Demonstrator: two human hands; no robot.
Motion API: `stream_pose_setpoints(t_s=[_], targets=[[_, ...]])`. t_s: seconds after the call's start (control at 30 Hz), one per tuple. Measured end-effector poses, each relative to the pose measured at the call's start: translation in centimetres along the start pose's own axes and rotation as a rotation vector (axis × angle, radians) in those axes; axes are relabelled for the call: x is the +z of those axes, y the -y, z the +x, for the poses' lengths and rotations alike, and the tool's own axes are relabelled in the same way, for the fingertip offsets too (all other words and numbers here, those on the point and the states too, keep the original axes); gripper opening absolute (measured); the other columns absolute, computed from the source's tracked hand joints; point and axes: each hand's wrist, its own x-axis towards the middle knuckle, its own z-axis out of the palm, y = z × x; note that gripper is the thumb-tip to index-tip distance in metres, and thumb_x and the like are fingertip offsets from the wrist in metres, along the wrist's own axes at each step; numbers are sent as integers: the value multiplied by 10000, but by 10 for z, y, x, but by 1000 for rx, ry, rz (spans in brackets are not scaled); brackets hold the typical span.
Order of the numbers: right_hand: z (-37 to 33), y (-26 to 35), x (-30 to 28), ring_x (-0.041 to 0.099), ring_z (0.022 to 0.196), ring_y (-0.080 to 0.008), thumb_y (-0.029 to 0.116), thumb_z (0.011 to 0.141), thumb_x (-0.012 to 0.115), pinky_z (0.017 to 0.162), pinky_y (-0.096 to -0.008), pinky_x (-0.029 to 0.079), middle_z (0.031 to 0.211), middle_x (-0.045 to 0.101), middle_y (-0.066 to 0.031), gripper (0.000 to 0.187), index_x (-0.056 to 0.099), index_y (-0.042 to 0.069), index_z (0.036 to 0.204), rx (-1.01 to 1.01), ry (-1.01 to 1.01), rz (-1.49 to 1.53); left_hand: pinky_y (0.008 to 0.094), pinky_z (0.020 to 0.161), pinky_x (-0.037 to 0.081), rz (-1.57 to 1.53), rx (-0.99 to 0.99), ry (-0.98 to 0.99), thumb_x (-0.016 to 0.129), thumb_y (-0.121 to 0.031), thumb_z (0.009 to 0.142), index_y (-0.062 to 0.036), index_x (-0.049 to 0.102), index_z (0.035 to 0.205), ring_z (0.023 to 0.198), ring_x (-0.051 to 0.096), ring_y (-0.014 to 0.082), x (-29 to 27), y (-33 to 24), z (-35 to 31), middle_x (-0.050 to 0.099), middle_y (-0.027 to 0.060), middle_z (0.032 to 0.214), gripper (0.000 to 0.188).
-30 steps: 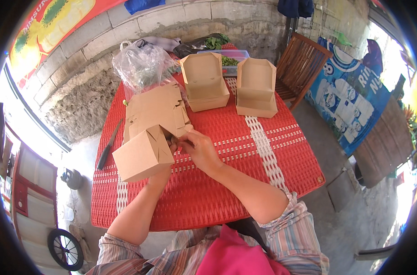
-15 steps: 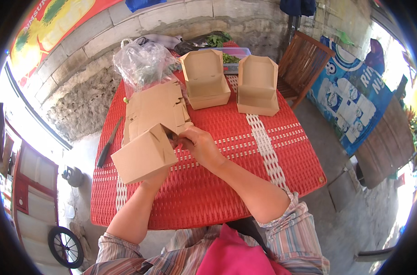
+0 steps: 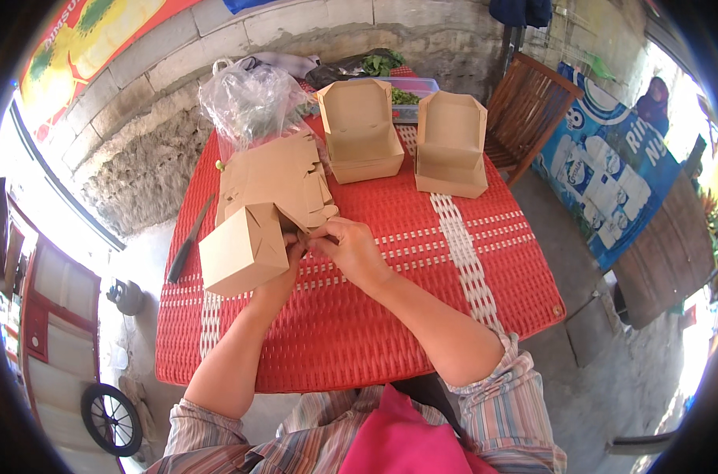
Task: The person assembles flat cardboard food containers by folding along pre-scored lines and tucking tabs into slots. They handle multiple containers one at a time, stacking completed units on the table.
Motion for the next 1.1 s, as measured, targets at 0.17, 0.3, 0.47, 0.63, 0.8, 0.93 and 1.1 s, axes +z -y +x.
stream_pose_setpoints(t_s=[0.17,0.3,0.47,0.63,0.8,0.93,1.1], targets=[[2,10,-2,686,802,-253,7,873,658,715,-339,542,875,667,-149,94,677,-45,949,-52,24,-33,322,693,490,-1,-19,24,628,-58,950,-19,671,993,776,633,177,-8,-11,0,676,81,866,73],[1,8,-3,659,846,-333,-3,866,646,729,-380,534,891,644,-169,123,647,-32,985,-243,22,-201,339,676,489,294,263,-66,647,-22,914,-37,675,966,760,630,202,-16,-23,1,658,65,855,61],[-2,11,1,656,856,-341,-20,866,640,732,-396,535,913,643,-162,142,646,-20,1007,-304,14,-215,352,675,487,259,378,-163,673,9,865,-45,684,925,744,616,236,-20,-32,5,646,62,846,82],[-2,11,7,684,827,-282,-24,867,655,715,-347,541,907,671,-136,114,666,-9,980,-376,-76,-243,358,697,489,192,265,-150,693,-41,871,-40,674,923,778,622,231,-15,-21,4,649,65,856,56],[-3,13,7,666,815,-313,-6,881,643,697,-379,531,872,642,-144,101,665,-14,980,-166,-49,-124,350,742,489,41,14,10,669,-51,888,-50,684,961,842,630,225,-22,-35,0,652,64,893,74],[-5,14,6,659,799,-317,-8,882,639,685,-385,527,871,636,-144,92,655,-8,973,-217,-51,-185,317,772,493,482,368,-42,685,-43,841,-118,719,1008,951,617,172,-24,-19,-2,647,9,1014,186],[-7,7,12,643,805,-342,-27,880,625,692,-407,529,890,607,-151,131,632,-9,1010,-339,-73,-210,291,806,501,828,571,-122,718,-56,793,-168,731,1034,1042,594,113,-26,-10,-6,631,-49,1115,266]])
